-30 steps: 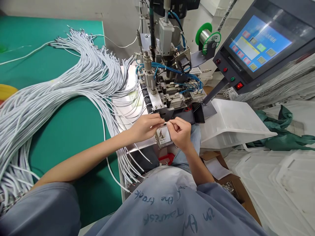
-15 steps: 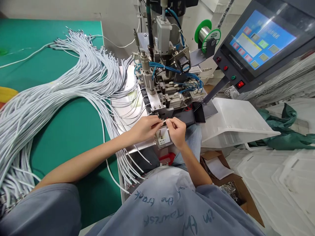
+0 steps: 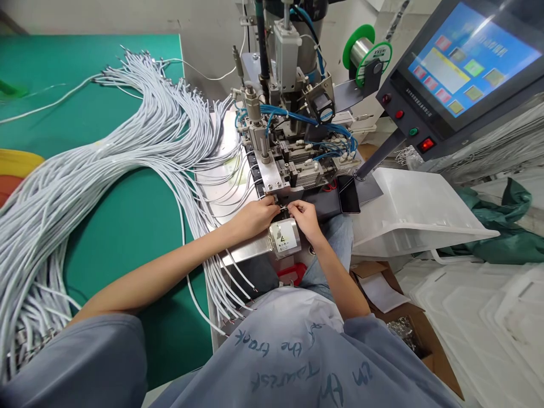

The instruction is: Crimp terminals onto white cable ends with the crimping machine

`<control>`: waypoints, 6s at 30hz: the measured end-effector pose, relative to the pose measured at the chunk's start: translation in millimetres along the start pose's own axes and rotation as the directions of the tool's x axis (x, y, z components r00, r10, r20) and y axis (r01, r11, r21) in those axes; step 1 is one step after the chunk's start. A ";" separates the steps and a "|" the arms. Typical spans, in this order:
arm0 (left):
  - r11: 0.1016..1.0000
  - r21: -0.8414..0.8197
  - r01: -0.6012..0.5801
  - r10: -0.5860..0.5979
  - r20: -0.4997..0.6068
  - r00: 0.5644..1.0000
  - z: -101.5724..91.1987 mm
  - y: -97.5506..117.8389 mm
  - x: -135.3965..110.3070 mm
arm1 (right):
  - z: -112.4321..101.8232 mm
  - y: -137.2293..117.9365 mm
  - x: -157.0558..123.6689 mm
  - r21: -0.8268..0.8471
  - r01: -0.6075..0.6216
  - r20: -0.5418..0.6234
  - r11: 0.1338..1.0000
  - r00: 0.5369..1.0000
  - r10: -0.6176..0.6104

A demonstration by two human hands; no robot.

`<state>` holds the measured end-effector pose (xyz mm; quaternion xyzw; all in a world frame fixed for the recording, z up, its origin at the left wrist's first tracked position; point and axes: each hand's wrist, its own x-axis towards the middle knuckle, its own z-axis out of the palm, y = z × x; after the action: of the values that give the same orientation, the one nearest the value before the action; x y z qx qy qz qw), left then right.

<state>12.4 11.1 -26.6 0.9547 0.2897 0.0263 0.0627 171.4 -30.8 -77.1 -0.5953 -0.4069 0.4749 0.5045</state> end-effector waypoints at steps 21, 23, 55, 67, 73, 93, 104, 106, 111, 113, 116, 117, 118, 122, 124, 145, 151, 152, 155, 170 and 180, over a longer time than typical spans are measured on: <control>0.974 0.119 -0.194 0.187 0.069 0.980 0.9 -6.6 -0.6 | -1.9 4.4 7.8 -0.069 -0.018 0.076 0.997 0.997 0.023; 0.974 0.115 -0.195 0.190 0.057 0.980 0.5 -6.9 -0.7 | -4.4 2.1 8.8 -0.099 0.019 0.108 0.995 0.994 -0.008; 0.967 0.153 0.204 -0.218 0.087 0.972 -21.3 0.1 -13.3 | 20.3 -17.0 -94.8 -0.464 0.255 0.106 0.848 0.967 -0.233; 0.810 -0.549 -0.206 0.200 -0.071 0.977 -28.8 43.8 -21.9 | 11.0 -19.1 -94.5 -0.451 0.291 0.361 0.844 0.924 -0.125; 0.846 -0.528 -0.070 -0.019 -0.160 0.987 -19.6 25.2 -12.9 | -19.7 -42.4 -51.4 -0.162 0.192 -0.054 0.968 0.978 -0.204; 0.803 -0.540 -0.254 0.026 -0.393 0.919 -29.5 15.1 -9.9 | 1.0 -48.4 -49.8 -0.025 0.316 -0.100 0.949 0.943 -0.317; 0.970 -0.129 -0.208 0.141 -0.401 0.905 -23.4 7.1 -11.8 | 2.4 -58.8 -52.6 -0.273 0.331 -0.122 0.903 0.919 -0.374; 0.953 -0.222 -0.207 0.098 -0.420 0.902 -23.8 9.1 -11.9 | 2.1 -57.1 -50.9 -0.214 0.301 -0.124 0.929 0.935 -0.331; 0.796 -0.572 -0.197 -0.066 -0.406 0.912 -21.8 16.2 -11.7 | 9.5 -47.3 -49.1 -0.037 0.289 -0.139 0.957 0.947 -0.291; 0.801 -0.566 -0.193 -0.067 -0.406 0.911 -20.2 16.2 -11.7 | 13.1 -46.3 -50.1 -0.081 0.305 -0.174 0.949 0.933 -0.315; 0.927 -0.310 -0.213 0.054 -0.452 0.891 -19.9 10.7 -11.8 | 12.9 -51.0 -51.2 -0.308 0.365 -0.200 0.879 0.878 -0.434; 0.959 -0.177 -0.222 0.121 -0.452 0.884 -20.5 7.7 -11.7 | 11.2 -53.3 -50.6 -0.375 0.386 -0.171 0.843 0.865 -0.472; 0.970 -0.050 -0.236 0.192 -0.437 0.879 -21.5 4.5 -11.5 | 8.8 -55.5 -49.2 -0.415 0.404 -0.126 0.815 0.862 -0.491; 0.950 0.132 -0.282 0.311 -0.328 0.892 -23.5 -4.2 -10.1 | 0.8 -58.2 -39.4 -0.384 0.402 0.024 0.831 0.904 -0.426; 0.973 0.017 -0.231 0.223 -0.336 0.915 -21.4 -3.1 -9.2 | 1.5 -55.9 -35.6 -0.336 0.402 0.015 0.852 0.907 -0.422; 1.000 -0.002 -0.022 0.023 0.120 0.992 -9.3 -3.7 1.4 | -1.6 -5.0 2.5 -0.079 -0.011 -0.041 0.997 0.999 0.008; 0.996 -0.025 -0.084 0.085 0.029 0.996 -3.2 -6.0 -0.1 | 1.9 -4.6 4.8 0.008 -0.071 -0.008 0.997 0.997 0.071; 0.995 -0.016 -0.096 0.096 0.027 0.995 -2.9 -6.1 -0.5 | 1.8 -4.2 5.2 0.011 -0.073 -0.002 0.997 0.997 0.073; 0.992 0.030 -0.124 0.123 0.045 0.991 -2.2 -6.2 -1.4 | 1.2 -3.5 5.8 0.013 -0.077 0.008 0.997 0.997 0.077; 0.987 0.070 -0.147 0.144 0.049 0.988 -3.3 -5.3 -2.3 | 1.7 0.9 5.0 -0.014 -0.070 0.021 0.997 0.997 0.070; 0.993 0.077 -0.094 0.090 0.054 0.995 -7.0 0.6 -5.7 | -0.7 -0.5 14.9 -0.110 -0.051 0.098 0.993 0.993 0.062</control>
<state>7.4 8.2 -19.6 0.9691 0.2447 -0.0064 0.0307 175.3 -16.6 -78.9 -0.6081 -0.4396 0.4962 0.4369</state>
